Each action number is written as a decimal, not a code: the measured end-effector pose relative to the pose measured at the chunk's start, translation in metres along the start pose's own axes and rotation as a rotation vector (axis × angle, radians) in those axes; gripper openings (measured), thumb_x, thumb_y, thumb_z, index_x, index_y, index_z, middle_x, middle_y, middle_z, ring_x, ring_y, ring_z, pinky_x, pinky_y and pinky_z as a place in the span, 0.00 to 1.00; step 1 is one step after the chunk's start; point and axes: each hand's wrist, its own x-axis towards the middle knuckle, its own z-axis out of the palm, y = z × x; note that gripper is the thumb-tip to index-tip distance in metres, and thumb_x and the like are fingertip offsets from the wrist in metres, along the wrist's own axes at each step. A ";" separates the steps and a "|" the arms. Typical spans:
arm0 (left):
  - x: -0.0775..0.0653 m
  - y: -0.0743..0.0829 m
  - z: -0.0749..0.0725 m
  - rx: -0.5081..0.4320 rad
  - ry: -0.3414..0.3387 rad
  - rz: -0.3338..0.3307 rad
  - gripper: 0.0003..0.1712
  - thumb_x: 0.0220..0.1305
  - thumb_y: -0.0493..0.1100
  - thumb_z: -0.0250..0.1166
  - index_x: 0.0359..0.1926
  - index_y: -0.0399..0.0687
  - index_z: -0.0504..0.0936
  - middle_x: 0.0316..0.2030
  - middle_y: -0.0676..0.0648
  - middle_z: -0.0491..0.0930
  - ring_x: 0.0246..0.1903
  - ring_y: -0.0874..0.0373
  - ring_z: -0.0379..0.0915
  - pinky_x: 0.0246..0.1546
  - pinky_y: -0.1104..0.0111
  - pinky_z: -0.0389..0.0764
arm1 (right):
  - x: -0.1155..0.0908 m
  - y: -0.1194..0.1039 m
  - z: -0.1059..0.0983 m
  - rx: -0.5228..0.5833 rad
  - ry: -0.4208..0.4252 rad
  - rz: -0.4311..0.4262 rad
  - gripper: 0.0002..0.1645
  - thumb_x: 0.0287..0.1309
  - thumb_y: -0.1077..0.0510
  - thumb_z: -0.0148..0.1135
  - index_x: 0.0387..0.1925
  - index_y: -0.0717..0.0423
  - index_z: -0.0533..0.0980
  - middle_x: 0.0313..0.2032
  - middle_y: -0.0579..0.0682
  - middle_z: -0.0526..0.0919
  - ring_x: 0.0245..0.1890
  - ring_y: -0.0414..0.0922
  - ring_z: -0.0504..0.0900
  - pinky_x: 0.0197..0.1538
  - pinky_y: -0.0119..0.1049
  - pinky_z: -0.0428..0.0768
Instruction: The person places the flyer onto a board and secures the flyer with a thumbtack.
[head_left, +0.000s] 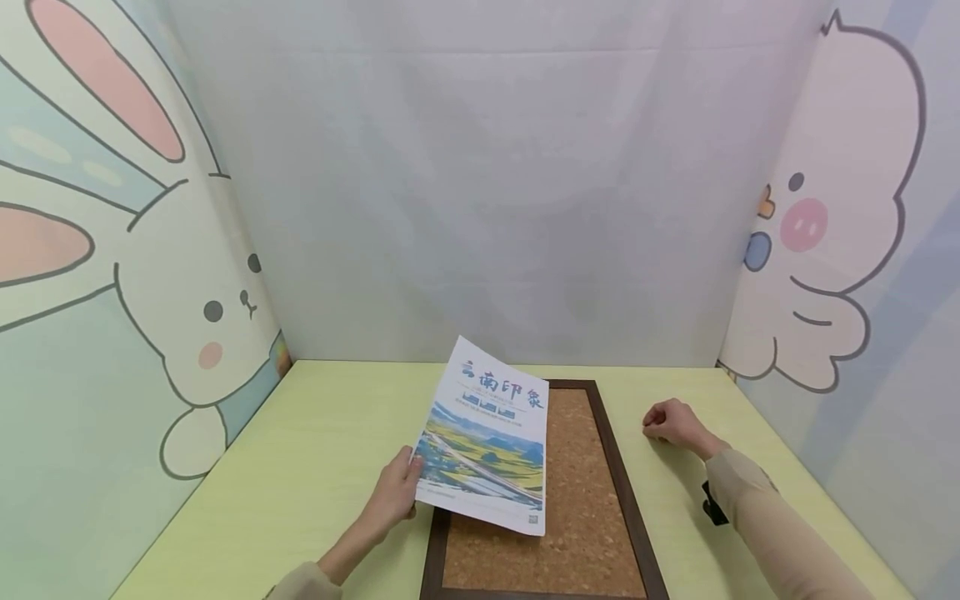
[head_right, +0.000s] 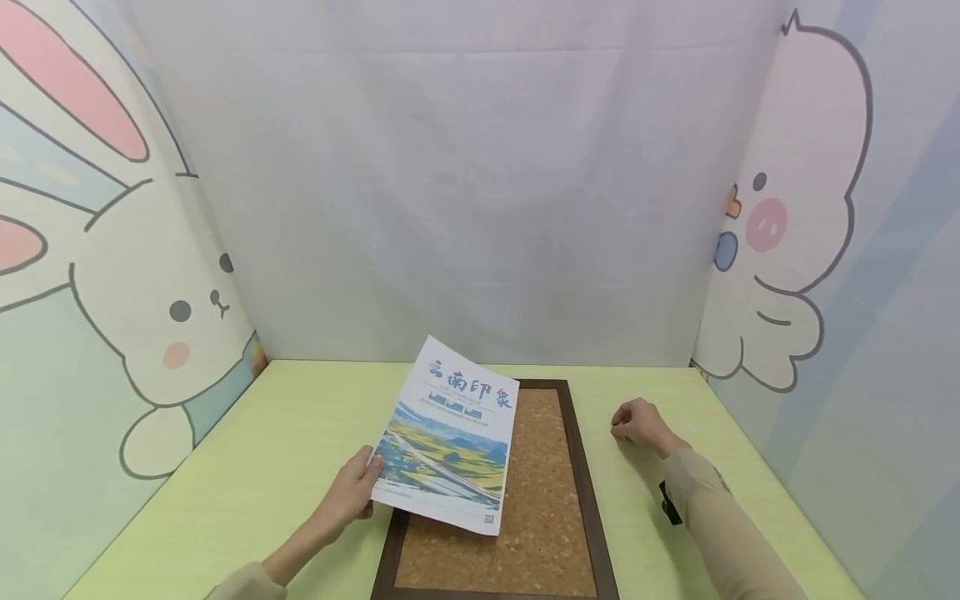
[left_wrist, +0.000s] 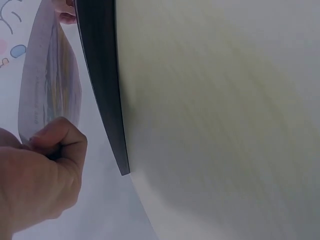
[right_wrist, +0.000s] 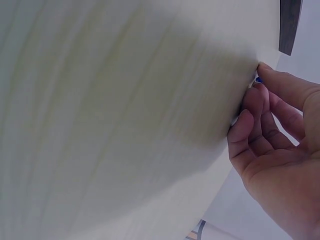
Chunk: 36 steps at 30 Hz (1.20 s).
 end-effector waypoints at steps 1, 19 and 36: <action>0.000 0.001 0.002 -0.006 -0.010 0.006 0.15 0.77 0.40 0.41 0.52 0.32 0.67 0.22 0.47 0.76 0.10 0.64 0.58 0.10 0.76 0.61 | 0.000 0.001 0.000 0.000 0.001 0.000 0.05 0.50 0.65 0.67 0.30 0.65 0.81 0.24 0.50 0.82 0.21 0.38 0.73 0.24 0.31 0.72; -0.009 0.011 0.037 -0.096 -0.120 -0.033 0.15 0.77 0.40 0.40 0.50 0.32 0.66 0.21 0.48 0.74 0.09 0.64 0.59 0.10 0.74 0.65 | 0.001 0.004 0.001 -0.009 0.015 0.005 0.05 0.51 0.64 0.67 0.30 0.65 0.81 0.25 0.51 0.82 0.22 0.38 0.73 0.25 0.30 0.72; -0.017 0.020 0.059 -0.217 -0.253 -0.081 0.17 0.77 0.40 0.39 0.57 0.32 0.61 0.22 0.48 0.73 0.08 0.64 0.57 0.10 0.74 0.65 | 0.002 0.006 0.002 -0.008 0.020 0.013 0.06 0.52 0.64 0.67 0.30 0.65 0.82 0.26 0.52 0.83 0.23 0.38 0.74 0.26 0.30 0.72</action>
